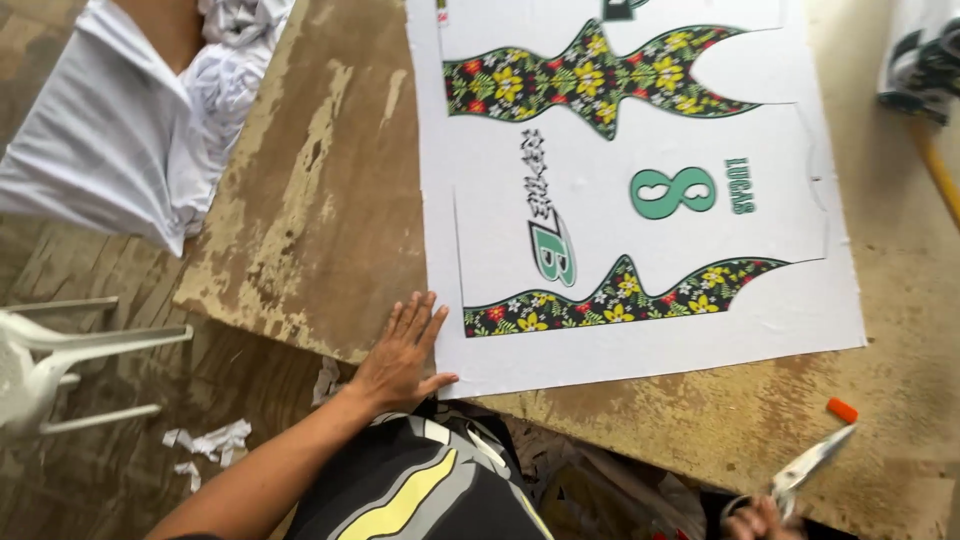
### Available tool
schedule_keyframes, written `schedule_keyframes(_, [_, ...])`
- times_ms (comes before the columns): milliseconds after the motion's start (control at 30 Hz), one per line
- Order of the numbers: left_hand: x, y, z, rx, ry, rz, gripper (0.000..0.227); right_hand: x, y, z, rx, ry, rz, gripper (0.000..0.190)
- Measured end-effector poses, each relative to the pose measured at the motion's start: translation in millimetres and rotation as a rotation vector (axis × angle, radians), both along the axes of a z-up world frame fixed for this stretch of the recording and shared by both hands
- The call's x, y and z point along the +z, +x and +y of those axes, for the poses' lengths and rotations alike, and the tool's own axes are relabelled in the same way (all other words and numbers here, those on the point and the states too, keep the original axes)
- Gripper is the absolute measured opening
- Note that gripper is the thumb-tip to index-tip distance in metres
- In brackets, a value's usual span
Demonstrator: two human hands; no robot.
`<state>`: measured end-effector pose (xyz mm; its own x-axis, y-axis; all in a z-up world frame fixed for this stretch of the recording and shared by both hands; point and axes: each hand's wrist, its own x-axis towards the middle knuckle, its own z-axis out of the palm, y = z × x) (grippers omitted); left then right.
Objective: The person uses shears to cut a large piece of white fabric with a printed jersey design, separating the front and back panels. They then fold the fabric, use a ruler and chalk to mark lines, and cut along the marked lines to create smaller fabric pieces.
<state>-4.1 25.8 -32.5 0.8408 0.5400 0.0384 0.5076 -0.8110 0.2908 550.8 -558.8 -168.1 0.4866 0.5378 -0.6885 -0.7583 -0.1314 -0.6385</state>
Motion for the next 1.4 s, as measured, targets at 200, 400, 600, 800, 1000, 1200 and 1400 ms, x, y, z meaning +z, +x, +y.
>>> schedule_keyframes(200, [-8.1,-7.0,2.0,-0.050,0.025,-0.034,0.122,70.5,-276.2,87.1,0.111,0.972,0.334,0.068])
schedule_keyframes(400, [-9.9,-3.7,13.8,-0.039,0.022,0.038,0.124,184.3,-385.5,138.8,0.538,-0.209,-0.356,0.106])
schedule_keyframes(600, [-3.9,-3.8,16.8,-0.052,0.010,0.253,0.144,195.3,-420.8,218.9,0.578,-0.206,-0.220,0.096])
schedule_keyframes(800, [5.0,-0.7,18.5,-0.068,-0.043,0.358,0.146,186.8,-441.2,276.6,0.518,-0.309,-0.176,0.085])
schedule_keyframes(1000, [5.6,-1.3,20.6,-0.084,-0.067,0.345,0.150,205.2,-457.2,296.7,0.455,-0.475,-0.112,0.085])
schedule_keyframes(1200, [7.5,-0.9,21.3,-0.085,-0.068,0.323,0.147,153.5,-444.7,231.5,0.606,-0.142,-0.246,0.087])
schedule_keyframes(1400, [4.7,-2.8,22.3,-0.082,-0.067,0.274,0.147,188.5,-457.3,274.9,0.460,-0.248,-0.230,0.074])
